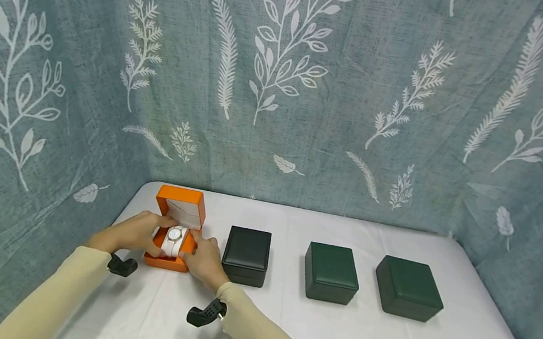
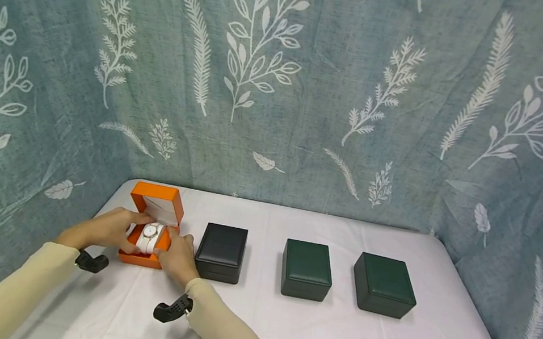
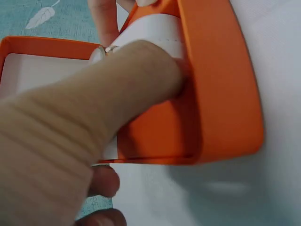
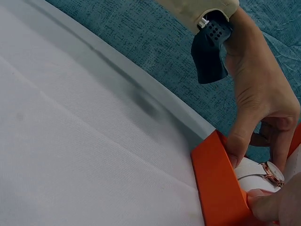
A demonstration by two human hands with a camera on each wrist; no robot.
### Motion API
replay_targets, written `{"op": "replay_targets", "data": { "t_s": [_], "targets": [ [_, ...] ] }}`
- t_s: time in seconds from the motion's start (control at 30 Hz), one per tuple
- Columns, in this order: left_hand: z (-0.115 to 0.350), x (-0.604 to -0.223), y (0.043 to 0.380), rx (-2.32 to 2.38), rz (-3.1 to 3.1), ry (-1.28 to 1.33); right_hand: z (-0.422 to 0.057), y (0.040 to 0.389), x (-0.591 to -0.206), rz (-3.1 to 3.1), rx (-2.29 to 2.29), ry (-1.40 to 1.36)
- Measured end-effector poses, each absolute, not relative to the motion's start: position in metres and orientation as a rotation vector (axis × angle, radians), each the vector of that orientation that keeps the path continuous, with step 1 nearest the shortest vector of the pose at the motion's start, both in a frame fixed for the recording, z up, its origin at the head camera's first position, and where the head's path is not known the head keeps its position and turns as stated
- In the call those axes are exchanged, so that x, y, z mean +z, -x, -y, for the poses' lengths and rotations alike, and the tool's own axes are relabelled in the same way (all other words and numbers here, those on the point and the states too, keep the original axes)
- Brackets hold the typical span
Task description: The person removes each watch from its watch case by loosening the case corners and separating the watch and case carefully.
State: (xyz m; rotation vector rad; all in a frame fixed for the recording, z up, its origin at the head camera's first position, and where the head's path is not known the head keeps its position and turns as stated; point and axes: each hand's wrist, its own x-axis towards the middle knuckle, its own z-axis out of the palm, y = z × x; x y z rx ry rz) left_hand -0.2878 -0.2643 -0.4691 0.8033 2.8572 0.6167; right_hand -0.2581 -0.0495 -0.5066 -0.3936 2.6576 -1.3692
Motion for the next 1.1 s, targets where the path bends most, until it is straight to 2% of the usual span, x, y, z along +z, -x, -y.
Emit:
{"op": "replay_targets", "data": {
  "t_s": [1.1],
  "targets": [
    [0.2639, -0.4742, 0.2918, 0.602, -2.834, -0.912, 0.0466, 0.2562, -0.5072, -2.664, -1.35, 0.421]
  ]
}}
